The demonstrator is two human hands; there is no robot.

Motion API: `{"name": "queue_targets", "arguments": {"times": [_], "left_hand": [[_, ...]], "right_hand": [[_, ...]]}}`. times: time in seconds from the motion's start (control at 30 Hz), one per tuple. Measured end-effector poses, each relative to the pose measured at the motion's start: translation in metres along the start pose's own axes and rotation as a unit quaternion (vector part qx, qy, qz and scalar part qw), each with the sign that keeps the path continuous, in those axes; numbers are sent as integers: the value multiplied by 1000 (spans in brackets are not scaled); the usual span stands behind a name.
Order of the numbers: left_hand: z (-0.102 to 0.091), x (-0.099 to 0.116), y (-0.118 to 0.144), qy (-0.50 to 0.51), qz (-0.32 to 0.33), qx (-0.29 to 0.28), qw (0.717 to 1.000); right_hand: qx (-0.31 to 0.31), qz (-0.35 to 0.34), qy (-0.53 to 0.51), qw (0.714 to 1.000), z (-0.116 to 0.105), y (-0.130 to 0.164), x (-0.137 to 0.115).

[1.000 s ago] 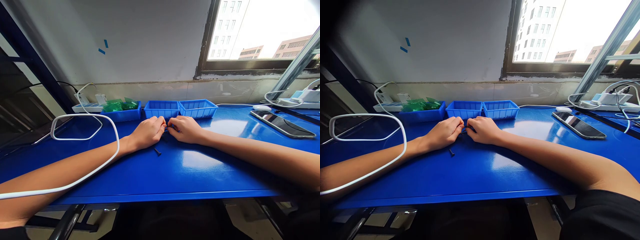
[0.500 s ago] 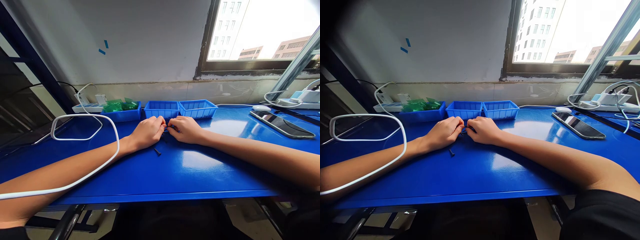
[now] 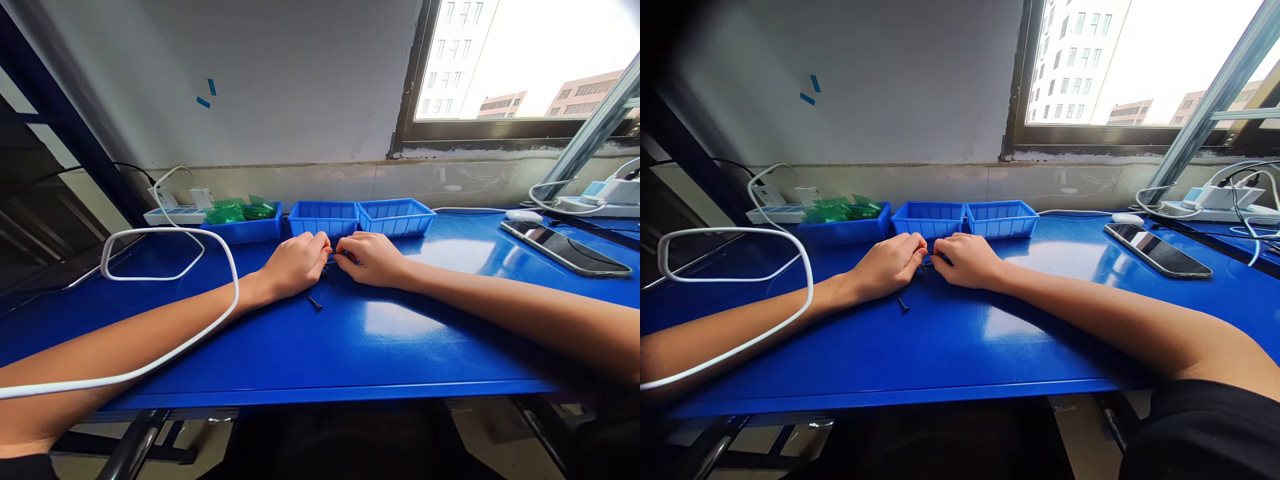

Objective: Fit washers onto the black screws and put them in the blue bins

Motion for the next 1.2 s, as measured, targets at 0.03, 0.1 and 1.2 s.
{"name": "queue_targets", "arguments": {"times": [0.03,0.1,1.2], "left_hand": [[0,0,0,0,0,0,1000],[1,0,0,-1,3,2,1000],[1,0,-1,1,17,5,1000]], "right_hand": [[1,0,0,1000,0,0,0],[3,0,1,1000,0,0,0],[-6,-20,-12,1000,2,-2,0]]}}
Point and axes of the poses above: each hand's wrist, its own y-axis away from the middle knuckle, its own z-axis out of the palm, x = y × z, the point moved 5 cm from there along -y, towards the middle knuckle, and after that the axes turned 15 degrees about -x, right-handed, at the moved point
